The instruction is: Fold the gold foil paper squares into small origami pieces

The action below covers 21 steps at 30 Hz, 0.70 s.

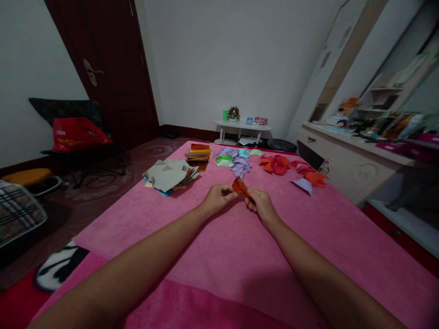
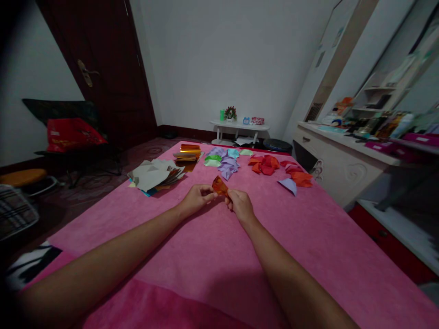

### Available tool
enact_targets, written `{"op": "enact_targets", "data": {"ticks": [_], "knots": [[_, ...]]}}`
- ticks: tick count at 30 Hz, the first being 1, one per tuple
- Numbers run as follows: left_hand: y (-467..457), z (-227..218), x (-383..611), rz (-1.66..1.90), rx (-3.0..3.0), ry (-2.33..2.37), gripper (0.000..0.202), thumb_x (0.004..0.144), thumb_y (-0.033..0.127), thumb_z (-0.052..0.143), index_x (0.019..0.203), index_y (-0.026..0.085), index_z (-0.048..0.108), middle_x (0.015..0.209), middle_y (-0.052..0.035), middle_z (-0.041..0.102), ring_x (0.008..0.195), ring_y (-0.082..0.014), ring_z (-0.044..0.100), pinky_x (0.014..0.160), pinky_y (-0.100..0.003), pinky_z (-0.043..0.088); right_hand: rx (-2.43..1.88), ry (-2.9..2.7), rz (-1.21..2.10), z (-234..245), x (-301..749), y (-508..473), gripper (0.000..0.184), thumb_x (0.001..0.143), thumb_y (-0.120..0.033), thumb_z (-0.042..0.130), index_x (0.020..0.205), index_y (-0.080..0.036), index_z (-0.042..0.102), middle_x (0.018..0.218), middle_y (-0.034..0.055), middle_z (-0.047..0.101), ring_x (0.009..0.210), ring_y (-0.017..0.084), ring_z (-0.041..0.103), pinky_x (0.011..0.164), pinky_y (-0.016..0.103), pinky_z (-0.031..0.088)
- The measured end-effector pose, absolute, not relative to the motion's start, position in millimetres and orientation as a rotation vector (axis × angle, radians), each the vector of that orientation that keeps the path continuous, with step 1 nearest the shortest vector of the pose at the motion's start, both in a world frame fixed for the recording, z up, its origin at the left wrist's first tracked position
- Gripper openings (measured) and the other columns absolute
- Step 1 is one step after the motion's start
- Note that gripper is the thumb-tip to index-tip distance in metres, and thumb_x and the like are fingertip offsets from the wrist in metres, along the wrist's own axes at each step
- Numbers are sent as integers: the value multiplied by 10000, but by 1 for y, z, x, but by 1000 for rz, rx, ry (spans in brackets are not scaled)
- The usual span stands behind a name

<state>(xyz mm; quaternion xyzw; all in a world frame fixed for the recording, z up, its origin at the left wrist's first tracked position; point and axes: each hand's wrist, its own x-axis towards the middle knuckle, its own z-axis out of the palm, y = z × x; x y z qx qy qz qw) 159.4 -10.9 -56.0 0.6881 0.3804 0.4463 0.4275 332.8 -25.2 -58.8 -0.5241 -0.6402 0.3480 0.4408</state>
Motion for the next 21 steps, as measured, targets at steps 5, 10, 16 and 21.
{"op": "enact_targets", "data": {"ticks": [5,10,16,21], "knots": [[-7,-61,160,1173,1668,1053,268,744,367,578,753,106,638,639,-14,596,554,-96,484,538,-210,368,-1450,-1665,602,-55,332,-31,445,885,-391,287,725,-143,620,583,21,608,439,100,470,444,204,338],[-8,-63,160,1108,1719,1081,235,724,339,597,721,109,645,649,-23,608,579,-112,517,562,-220,387,-1721,-1632,56,-44,362,-12,364,886,-371,397,759,-162,667,819,67,645,693,152,554,574,238,334],[-9,-65,161,1025,1781,1104,240,735,347,589,737,121,672,649,-24,625,588,-127,535,569,-224,395,-2000,-1578,-336,-22,438,25,309,882,-329,462,873,-155,718,973,123,643,913,225,561,718,295,363],[-7,-68,162,965,1813,1100,235,748,349,588,739,130,673,666,-26,634,596,-130,540,571,-220,395,-2214,-1465,-449,-9,497,47,369,899,-380,431,997,-185,728,974,139,665,886,241,600,696,318,397]]}}
